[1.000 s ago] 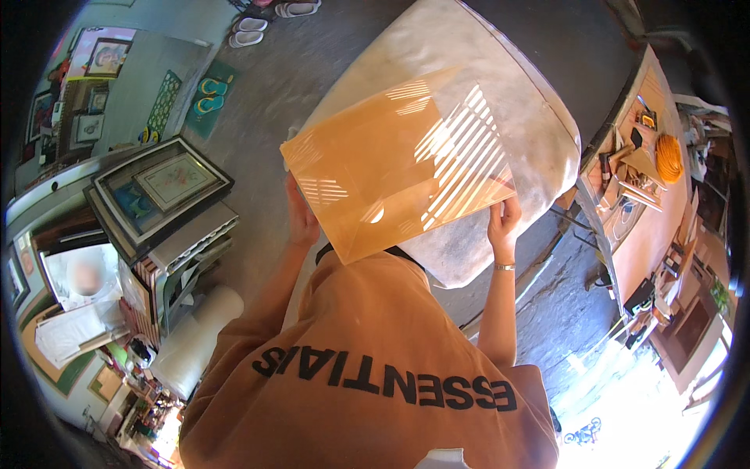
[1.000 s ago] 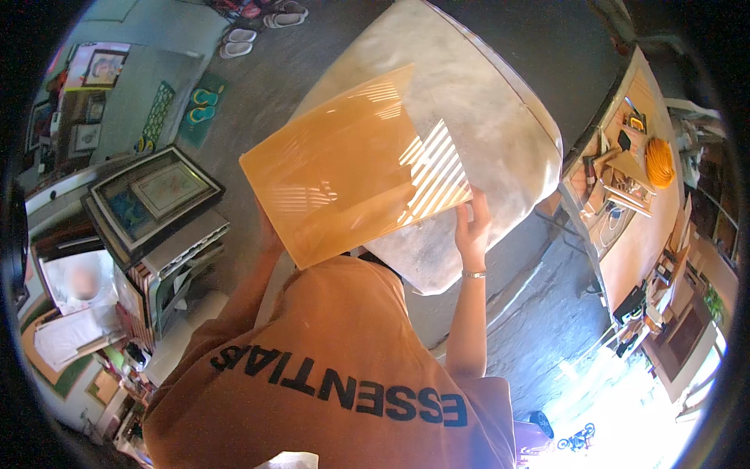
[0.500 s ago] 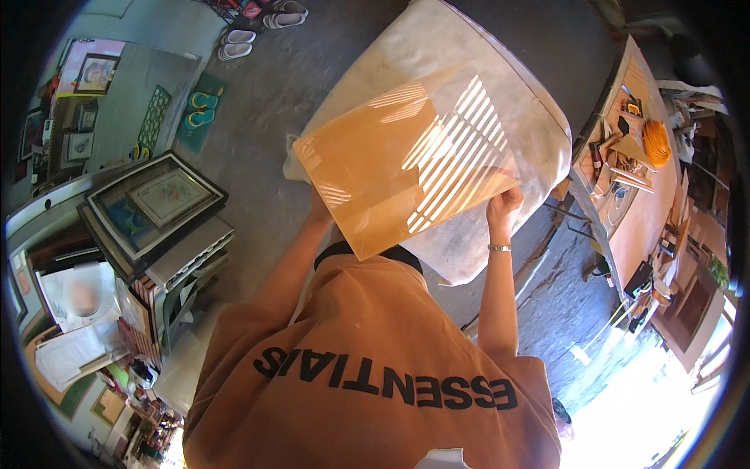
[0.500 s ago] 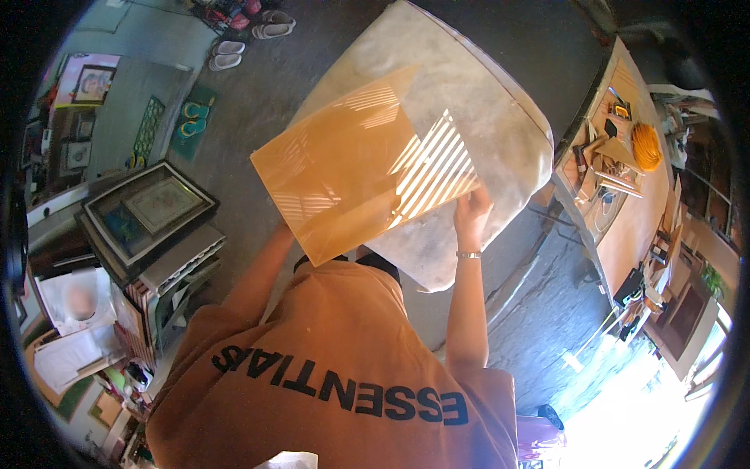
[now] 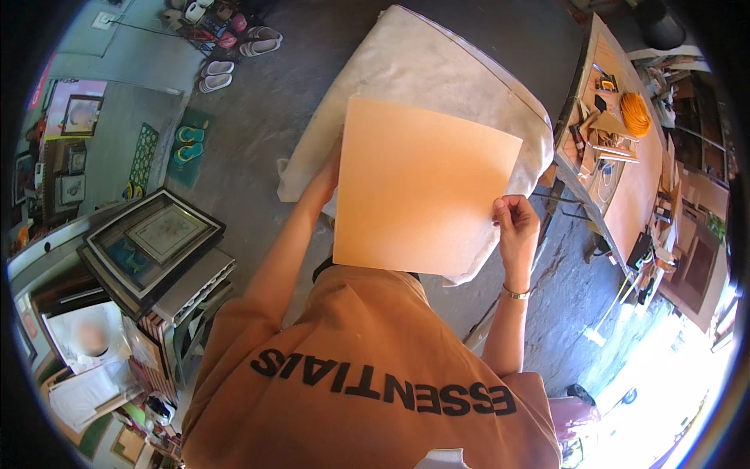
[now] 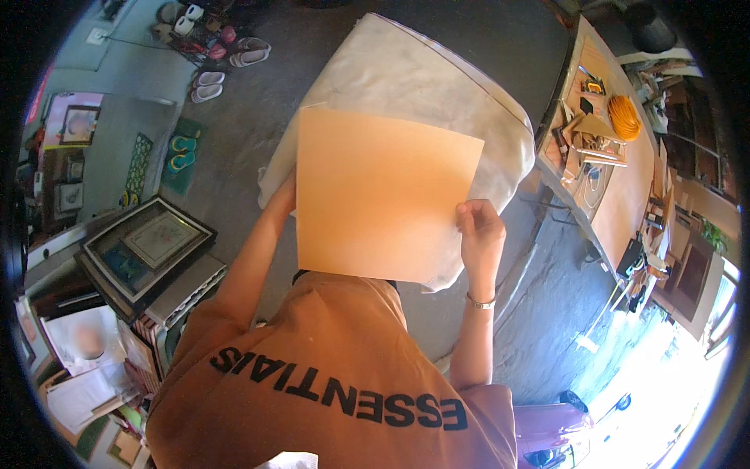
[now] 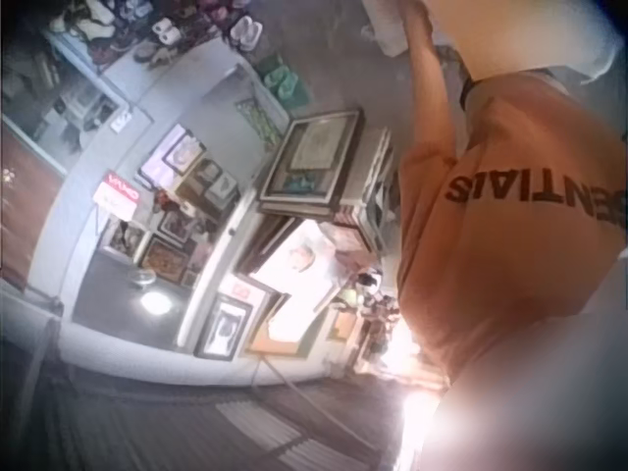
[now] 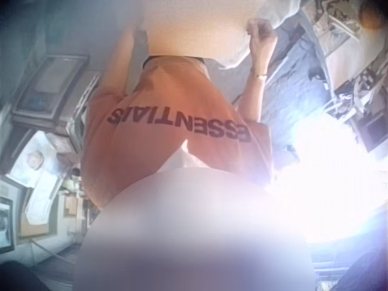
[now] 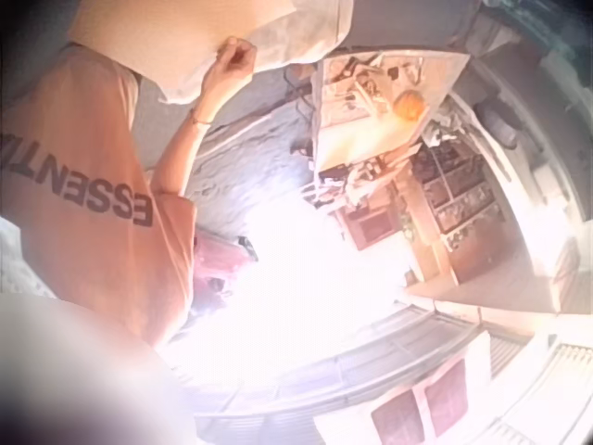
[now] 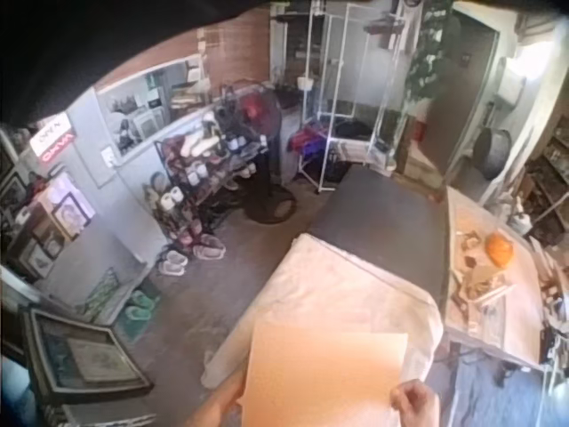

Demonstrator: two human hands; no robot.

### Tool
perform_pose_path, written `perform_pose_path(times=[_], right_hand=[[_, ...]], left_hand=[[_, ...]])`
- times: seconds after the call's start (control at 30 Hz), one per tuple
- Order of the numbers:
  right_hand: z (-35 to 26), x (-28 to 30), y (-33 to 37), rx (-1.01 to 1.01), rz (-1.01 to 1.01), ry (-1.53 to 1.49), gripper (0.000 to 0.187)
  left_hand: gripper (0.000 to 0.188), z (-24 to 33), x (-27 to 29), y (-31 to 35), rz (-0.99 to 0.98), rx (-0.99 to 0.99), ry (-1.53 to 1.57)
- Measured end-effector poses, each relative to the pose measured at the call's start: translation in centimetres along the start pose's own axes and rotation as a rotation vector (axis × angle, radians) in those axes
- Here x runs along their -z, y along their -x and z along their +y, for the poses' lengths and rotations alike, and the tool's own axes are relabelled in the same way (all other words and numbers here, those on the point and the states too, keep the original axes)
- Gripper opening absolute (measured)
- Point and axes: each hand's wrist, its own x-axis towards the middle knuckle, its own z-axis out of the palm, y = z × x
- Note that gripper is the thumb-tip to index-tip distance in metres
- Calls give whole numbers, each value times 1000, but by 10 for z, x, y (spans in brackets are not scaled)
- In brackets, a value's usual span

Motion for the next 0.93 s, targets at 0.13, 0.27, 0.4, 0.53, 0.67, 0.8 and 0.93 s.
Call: perform_pose_path(times=[0.13, 0.27, 0.4, 0.53, 0.67, 0.8, 0.93], right_hand=[[33, -10, 7, -91, -6, 12, 18], [51, -18, 4, -123, -12, 12, 20], [50, -21, -8, -105, 3, 76, 17], [17, -20, -14, -120, -33, 475, 12], [-34, -48, -33, 453, 77, 519, 7], [-65, -121, -96, 849, -205, 435, 14], [-80, -179, -141, 948, -366, 476, 19]], left_hand=[[76, -6, -10, -5, -75, 70, -30], [74, -11, -12, -8, -89, 108, -23], [74, -8, -13, -11, -76, 161, -12], [76, 2, -10, -8, -4, 340, -24], [66, 17, -6, 32, 124, 9, 104], [56, 31, -22, 65, 194, -42, -2], [58, 35, -34, 70, 278, -87, -185]])
